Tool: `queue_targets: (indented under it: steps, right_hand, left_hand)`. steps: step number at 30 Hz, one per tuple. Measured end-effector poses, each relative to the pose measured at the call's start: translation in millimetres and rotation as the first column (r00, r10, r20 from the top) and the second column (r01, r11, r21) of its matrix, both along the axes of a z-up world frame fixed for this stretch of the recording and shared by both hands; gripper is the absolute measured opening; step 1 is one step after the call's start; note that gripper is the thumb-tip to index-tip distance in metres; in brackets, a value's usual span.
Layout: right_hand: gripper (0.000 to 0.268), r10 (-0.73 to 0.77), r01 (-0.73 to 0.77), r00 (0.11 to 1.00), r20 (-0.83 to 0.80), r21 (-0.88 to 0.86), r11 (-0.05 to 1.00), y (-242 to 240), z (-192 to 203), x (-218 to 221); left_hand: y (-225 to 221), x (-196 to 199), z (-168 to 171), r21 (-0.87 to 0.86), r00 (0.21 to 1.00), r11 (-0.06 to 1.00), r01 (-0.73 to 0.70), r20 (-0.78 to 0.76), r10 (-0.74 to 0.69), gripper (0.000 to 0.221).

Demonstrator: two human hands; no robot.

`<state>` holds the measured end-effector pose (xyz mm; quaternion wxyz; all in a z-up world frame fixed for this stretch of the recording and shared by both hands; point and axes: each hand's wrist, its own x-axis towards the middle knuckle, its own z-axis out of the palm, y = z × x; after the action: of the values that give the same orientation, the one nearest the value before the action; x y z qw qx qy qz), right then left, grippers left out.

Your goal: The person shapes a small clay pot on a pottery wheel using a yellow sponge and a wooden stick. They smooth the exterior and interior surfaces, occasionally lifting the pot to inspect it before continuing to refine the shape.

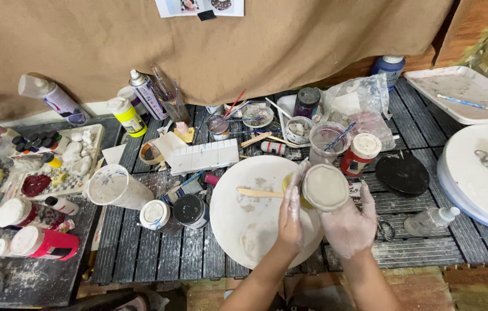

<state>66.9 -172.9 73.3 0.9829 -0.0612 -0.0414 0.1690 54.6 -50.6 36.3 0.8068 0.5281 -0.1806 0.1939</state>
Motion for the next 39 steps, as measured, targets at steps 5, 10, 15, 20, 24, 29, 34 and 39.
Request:
queue_targets:
  steps: [5,10,15,20,24,29,34,39]
  right_hand:
    - [0.076,-0.120,0.086,0.989,-0.090,-0.316,0.945,5.4,12.8,-5.4]
    - [0.074,-0.012,0.016,0.999,0.044,-0.101,0.995,6.4,27.3,-9.2]
    - [0.070,-0.156,0.130,0.986,-0.058,-0.318,0.939,1.0,33.6,-12.0]
    - [0.064,-0.240,0.213,0.970,-0.027,-0.368,0.905,-5.0,34.5,-13.0]
    - [0.065,-0.240,0.216,0.970,-0.024,-0.357,0.909,-10.5,33.6,-12.2]
    - [0.066,-0.229,0.208,0.973,-0.021,-0.341,0.917,-17.8,32.4,-13.0]
    - [0.067,-0.164,0.141,0.986,-0.042,-0.328,0.934,-16.5,33.3,-14.7]
    - [0.063,-0.032,0.076,0.995,0.095,-0.506,0.859,-11.0,35.4,-11.3]
  left_hand:
    - [-3.8,0.5,7.0,0.037,0.999,0.999,-0.012,0.035,0.011,0.061]
    - [-5.4,4.2,2.3,0.011,0.999,1.000,-0.007,0.052,0.006,0.063]
    - [-11.6,7.1,-2.4,-0.131,0.985,0.990,0.043,-0.162,-0.064,0.064]
    - [-19.9,-2.7,3.9,-0.167,0.971,0.979,0.113,-0.188,-0.145,0.063]
    - [-24.2,-1.4,15.1,-0.221,0.965,0.965,0.139,-0.187,-0.182,0.061]
    - [-27.2,6.2,24.8,-0.353,0.927,0.923,0.152,-0.272,-0.256,0.063]
    - [-32.1,14.8,20.8,-0.706,0.761,0.684,0.183,-0.339,-0.553,0.069]
    - [-34.2,16.8,8.4,-0.814,0.739,0.521,0.257,-0.182,-0.649,0.066]
